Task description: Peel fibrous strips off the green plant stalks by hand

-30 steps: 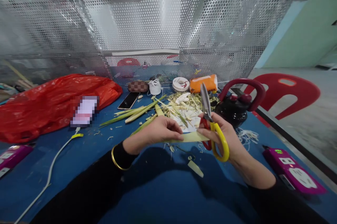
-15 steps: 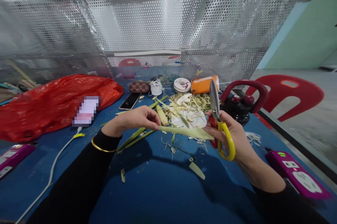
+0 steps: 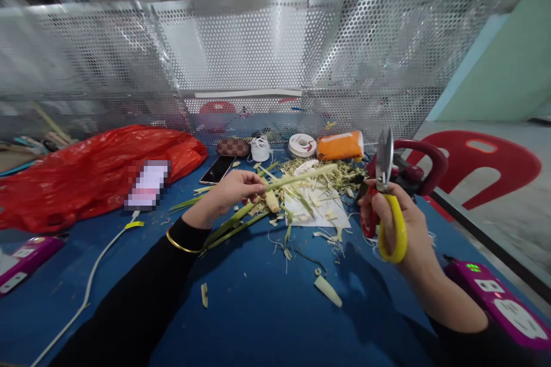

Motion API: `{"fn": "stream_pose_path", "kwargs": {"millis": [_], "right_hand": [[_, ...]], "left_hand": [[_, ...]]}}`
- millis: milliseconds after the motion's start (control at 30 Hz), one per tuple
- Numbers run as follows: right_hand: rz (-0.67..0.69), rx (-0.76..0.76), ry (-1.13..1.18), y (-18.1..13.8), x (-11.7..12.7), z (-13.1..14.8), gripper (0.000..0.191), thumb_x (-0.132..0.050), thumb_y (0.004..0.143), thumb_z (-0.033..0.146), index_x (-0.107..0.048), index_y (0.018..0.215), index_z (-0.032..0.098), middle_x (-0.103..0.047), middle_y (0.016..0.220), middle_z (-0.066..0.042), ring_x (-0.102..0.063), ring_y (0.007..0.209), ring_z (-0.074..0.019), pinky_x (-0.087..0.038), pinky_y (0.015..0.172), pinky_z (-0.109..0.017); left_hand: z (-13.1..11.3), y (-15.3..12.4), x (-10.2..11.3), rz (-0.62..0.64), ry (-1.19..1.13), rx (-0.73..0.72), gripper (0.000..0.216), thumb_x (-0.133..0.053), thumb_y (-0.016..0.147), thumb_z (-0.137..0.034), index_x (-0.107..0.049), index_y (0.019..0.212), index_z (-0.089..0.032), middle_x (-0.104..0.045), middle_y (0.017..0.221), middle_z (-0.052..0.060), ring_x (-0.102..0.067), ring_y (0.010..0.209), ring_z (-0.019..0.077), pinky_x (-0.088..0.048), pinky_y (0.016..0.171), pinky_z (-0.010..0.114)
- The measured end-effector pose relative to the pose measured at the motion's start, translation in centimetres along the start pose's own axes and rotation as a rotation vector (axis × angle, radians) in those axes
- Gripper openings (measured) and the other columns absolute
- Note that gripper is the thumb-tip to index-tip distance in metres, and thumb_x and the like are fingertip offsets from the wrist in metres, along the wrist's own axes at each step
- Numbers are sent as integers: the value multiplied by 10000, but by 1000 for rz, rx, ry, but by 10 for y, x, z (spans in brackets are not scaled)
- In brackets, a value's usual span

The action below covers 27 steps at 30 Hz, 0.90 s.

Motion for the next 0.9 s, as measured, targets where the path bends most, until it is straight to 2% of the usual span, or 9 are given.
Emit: {"fn": "stream_pose_path", "kwargs": {"millis": [67,133,200,300,500,733,900], "right_hand": [[167,8,-32,-2,-3,2,418,-622,805,536,-538,1096,247,-526,664,24,-466,473,-116,-383,380,-231],[395,-73,-103,-8,-11,-1,447,-637,792,544,-537,1083,220,-501,643,28,-449,472,-108,-359,379,-219],[575,-165,-190,-15,-20,-8,462,-666,759,561,-549,1017,196,-472,609,42,-407,449,-85,-319,361,-197],[718,-235,-259,-22,-29,-16,486,-641,752,616,-554,961,186,-440,586,58,-375,428,-62,-319,363,-180],[751,-274,-233,-27,-33,-18,502,-559,794,649,-524,1013,199,-536,689,14,-473,478,-81,-361,364,-161],[757,-294,-170,-31,-38,-21,521,-571,782,656,-531,1007,187,-535,670,22,-454,441,-66,-339,335,-154],[740,-294,-92,-34,-44,-18,481,-551,811,638,-518,967,184,-528,643,39,-415,404,-49,-348,358,-167]], "left_hand": [[1,1,-1,-120,-153,11,124,-723,708,-235,-647,721,-138,-688,685,32,-537,482,68,-351,409,152],[3,1,-9,-160,-335,46,105,-725,715,-193,-639,711,-132,-692,697,37,-557,502,69,-396,428,150],[4,0,-20,-132,-481,80,61,-708,736,-136,-649,729,-121,-692,701,46,-594,542,79,-453,475,155],[2,-5,-39,-87,-629,99,72,-683,751,-56,-656,786,-113,-701,731,59,-636,583,97,-517,541,182],[0,-13,-63,-104,-677,125,120,-644,780,-10,-645,852,-106,-666,662,21,-648,552,93,-539,569,189],[-1,-18,-71,-144,-611,99,161,-676,770,-73,-580,883,-134,-660,645,7,-638,516,104,-520,541,208],[0,-19,-76,-74,-532,54,306,-731,740,-176,-625,1024,-137,-650,710,3,-591,491,76,-470,510,200]]}}
Point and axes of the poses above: each hand's wrist, its own y-axis towards the middle knuckle, its own x-axis out of the back of the hand, z = x × y, the point moved 4 cm from there along y, towards the middle knuckle
